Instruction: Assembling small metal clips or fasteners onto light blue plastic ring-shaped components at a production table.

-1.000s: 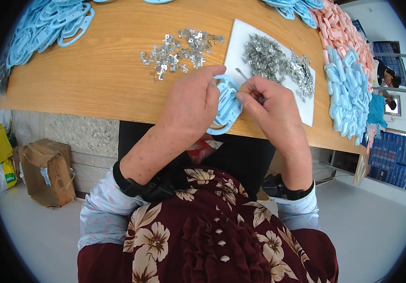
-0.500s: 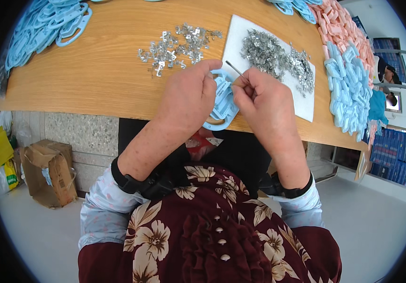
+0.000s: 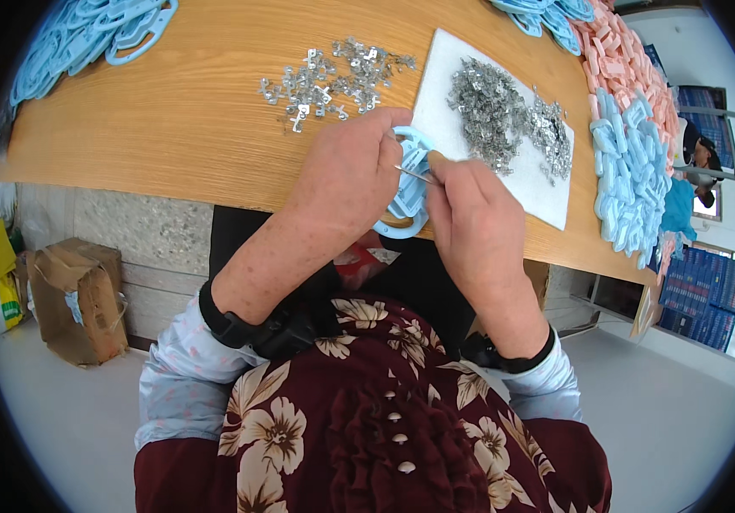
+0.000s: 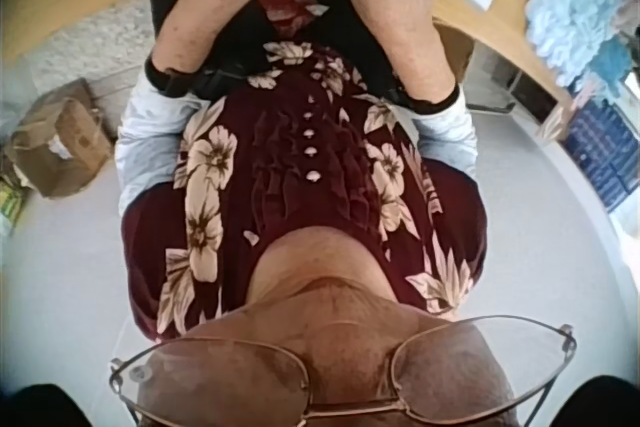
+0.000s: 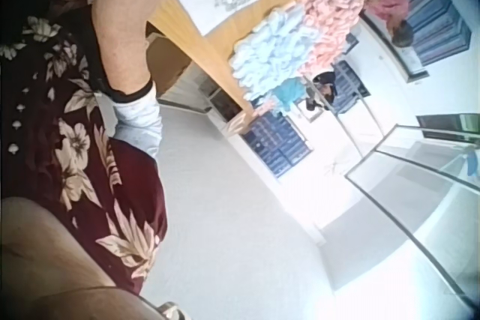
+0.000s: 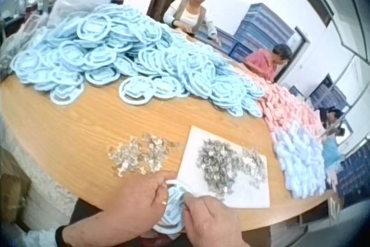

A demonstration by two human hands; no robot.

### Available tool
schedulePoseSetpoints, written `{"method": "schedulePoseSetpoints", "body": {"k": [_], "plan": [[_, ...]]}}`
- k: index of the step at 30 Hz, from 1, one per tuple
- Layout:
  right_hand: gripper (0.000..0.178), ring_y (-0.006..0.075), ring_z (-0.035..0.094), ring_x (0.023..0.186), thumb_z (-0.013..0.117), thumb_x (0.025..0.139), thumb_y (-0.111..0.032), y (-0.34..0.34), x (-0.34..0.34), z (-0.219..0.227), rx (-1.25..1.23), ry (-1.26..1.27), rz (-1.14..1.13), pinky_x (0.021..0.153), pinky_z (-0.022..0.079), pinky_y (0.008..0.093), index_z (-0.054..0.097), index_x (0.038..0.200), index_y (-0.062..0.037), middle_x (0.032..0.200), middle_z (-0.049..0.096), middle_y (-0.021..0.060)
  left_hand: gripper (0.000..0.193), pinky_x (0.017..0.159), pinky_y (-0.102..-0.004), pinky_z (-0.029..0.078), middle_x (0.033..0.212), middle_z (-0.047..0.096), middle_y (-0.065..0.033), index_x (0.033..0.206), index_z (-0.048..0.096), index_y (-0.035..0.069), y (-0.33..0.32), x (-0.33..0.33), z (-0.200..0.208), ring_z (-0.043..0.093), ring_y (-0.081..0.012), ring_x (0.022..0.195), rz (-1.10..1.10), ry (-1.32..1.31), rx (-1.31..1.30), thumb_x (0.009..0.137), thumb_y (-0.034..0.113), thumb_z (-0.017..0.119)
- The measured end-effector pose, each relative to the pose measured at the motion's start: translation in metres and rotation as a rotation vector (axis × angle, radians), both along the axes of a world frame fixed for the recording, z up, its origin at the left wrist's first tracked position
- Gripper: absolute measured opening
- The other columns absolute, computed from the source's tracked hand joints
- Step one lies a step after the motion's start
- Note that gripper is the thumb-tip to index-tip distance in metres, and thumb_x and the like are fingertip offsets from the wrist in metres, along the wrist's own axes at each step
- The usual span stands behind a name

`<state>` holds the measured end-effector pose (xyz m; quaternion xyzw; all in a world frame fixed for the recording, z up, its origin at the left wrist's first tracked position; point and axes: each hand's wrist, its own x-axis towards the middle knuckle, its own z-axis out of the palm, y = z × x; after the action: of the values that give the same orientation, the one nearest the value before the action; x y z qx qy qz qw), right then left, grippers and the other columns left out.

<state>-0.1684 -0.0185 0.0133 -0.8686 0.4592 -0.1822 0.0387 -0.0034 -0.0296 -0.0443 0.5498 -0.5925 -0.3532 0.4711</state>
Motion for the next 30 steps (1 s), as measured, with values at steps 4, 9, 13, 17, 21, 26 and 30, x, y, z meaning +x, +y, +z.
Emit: {"method": "schedulePoseSetpoints", "body": {"k": [4, 9, 13, 17, 21, 26, 30], "plan": [[0.031, 0.0314, 0.063, 0.076, 0.068, 0.083, -0.001, 0.010, -0.017, -0.004, 0.097, -0.102, -0.020, 0.066, 0.051, 0.0395, 0.068, 0.114, -0.0058, 0.085, 0.062, 0.0121, 0.031, 0.058, -0.0316, 0.049, 0.067, 0.064, -0.0111, 0.120, 0.066, -0.001, 0.000, 0.002, 0.004, 0.062, -0.0154, 0.060, -0.023, 0.045, 0.041, 0.100, 0.013, 0.047], [0.034, 0.0305, 0.064, 0.078, 0.069, 0.085, -0.002, 0.008, -0.024, -0.002, 0.207, -0.231, -0.094, 0.068, 0.051, 0.0379, 0.069, 0.118, -0.0073, 0.090, 0.064, 0.0127, 0.031, 0.054, -0.0299, 0.049, 0.067, 0.064, -0.0088, 0.121, 0.066, -0.001, -0.001, 0.002, 0.001, 0.060, -0.0123, 0.057, -0.028, 0.074, 0.071, 0.101, 0.014, 0.046], [0.030, 0.0313, 0.064, 0.078, 0.068, 0.084, -0.002, 0.003, -0.020, -0.007, 0.157, -0.214, -0.040, 0.068, 0.051, 0.0394, 0.070, 0.113, -0.0086, 0.088, 0.064, 0.0119, 0.032, 0.055, -0.0305, 0.049, 0.068, 0.065, -0.0098, 0.121, 0.066, -0.001, -0.001, 0.003, 0.004, 0.061, -0.0132, 0.057, -0.041, 0.017, 0.064, 0.101, 0.013, 0.046], [0.028, 0.0327, 0.063, 0.079, 0.065, 0.083, -0.002, -0.007, -0.017, -0.002, 0.151, -0.196, -0.001, 0.068, 0.051, 0.0406, 0.070, 0.110, -0.0086, 0.087, 0.063, 0.0120, 0.032, 0.056, -0.0312, 0.050, 0.070, 0.066, -0.0109, 0.121, 0.066, -0.002, -0.001, 0.003, 0.003, 0.062, -0.0150, 0.058, -0.043, -0.006, 0.048, 0.101, 0.013, 0.046], [0.032, 0.0338, 0.062, 0.080, 0.064, 0.083, -0.001, -0.007, -0.018, -0.001, 0.164, -0.169, 0.029, 0.068, 0.050, 0.0416, 0.068, 0.113, -0.0078, 0.087, 0.062, 0.0124, 0.033, 0.060, -0.0322, 0.052, 0.074, 0.068, -0.0128, 0.121, 0.065, -0.003, -0.002, 0.005, 0.005, 0.065, -0.0172, 0.062, -0.054, -0.017, 0.062, 0.101, 0.013, 0.046], [0.035, 0.0345, 0.062, 0.080, 0.064, 0.081, 0.000, -0.007, -0.023, -0.003, 0.202, -0.269, -0.027, 0.069, 0.051, 0.0425, 0.067, 0.115, -0.0067, 0.089, 0.061, 0.0125, 0.033, 0.064, -0.0325, 0.054, 0.081, 0.071, -0.0151, 0.121, 0.065, -0.004, -0.002, 0.005, 0.007, 0.069, -0.0188, 0.068, -0.056, -0.020, 0.085, 0.101, 0.014, 0.045], [0.039, 0.0342, 0.062, 0.082, 0.064, 0.080, 0.000, 0.003, -0.022, -0.001, 0.142, -0.004, 0.030, 0.070, 0.051, 0.0428, 0.066, 0.119, -0.0057, 0.091, 0.060, 0.0128, 0.033, 0.065, -0.0322, 0.054, 0.081, 0.071, -0.0147, 0.120, 0.065, -0.004, -0.003, 0.004, 0.002, 0.069, -0.0189, 0.069, -0.040, -0.036, 0.013, 0.101, 0.014, 0.045]]}}
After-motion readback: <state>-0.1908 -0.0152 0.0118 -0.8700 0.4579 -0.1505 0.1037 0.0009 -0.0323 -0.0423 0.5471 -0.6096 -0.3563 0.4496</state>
